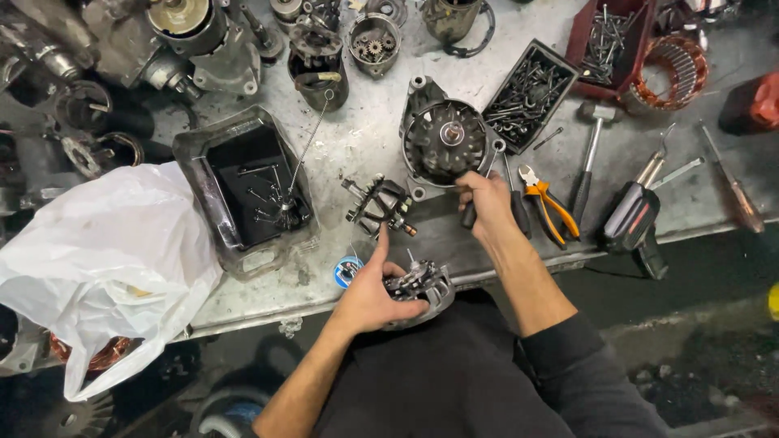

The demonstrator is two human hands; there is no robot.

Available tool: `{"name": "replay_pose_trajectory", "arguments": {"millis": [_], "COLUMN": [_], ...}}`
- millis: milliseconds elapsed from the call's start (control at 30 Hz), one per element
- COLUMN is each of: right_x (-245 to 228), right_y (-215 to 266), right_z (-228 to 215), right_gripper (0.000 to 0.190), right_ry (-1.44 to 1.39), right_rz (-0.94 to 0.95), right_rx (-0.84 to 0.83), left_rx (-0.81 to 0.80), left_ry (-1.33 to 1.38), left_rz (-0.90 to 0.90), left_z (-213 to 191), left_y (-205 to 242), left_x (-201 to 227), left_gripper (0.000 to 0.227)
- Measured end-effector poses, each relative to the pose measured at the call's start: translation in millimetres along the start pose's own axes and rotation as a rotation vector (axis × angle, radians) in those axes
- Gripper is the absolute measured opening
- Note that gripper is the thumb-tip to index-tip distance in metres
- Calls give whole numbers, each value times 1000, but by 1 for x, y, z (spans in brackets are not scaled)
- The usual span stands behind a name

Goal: The person uses a heat gun to apply heat to a small motor component while holding it with their left hand. They rotate the component to heat different areas and occasionally use a small tool to adjust or inspect parts of the assembly.

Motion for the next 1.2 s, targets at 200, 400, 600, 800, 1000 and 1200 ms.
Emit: {"name": "replay_pose_trajectory", "arguments": {"millis": [200, 400, 600, 800, 1000, 1200], "right_x": [1, 13, 0, -28, -4, -38], "right_y": [37, 64, 81, 145, 120, 117], "right_z": [-26, -22, -66, -74, -127, -104], "right_gripper": [24, 26, 49, 52, 57, 54], "right_ry": [-26, -119, 311, 577, 429, 410], "right_rz": [66, 67, -224, -370, -134, -264], "right_rx": [14, 7, -7, -501, -434, -448], "left_rx": [26, 11, -50, -205, -225, -85], "left_ry": [9, 21, 133, 240, 321, 401], "left_rz": [30, 107, 64, 256, 351, 392], "left_z": [-12, -28, -20, 33, 60, 75], "left_y": [-6, -21, -3, -37, -77, -99], "left_x": [2, -3, -2, 6, 22, 11], "left_gripper": [136, 119, 94, 74, 57, 52]}}
Point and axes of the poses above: each hand's wrist, its own y-axis away from the middle knuckle, its own z-axis out of the palm, x = y × z, the point moved 5 cm from there along -y, towards the middle knuckle, and after that the axes turned 6 degrees about -z, right-handed, at the moved point
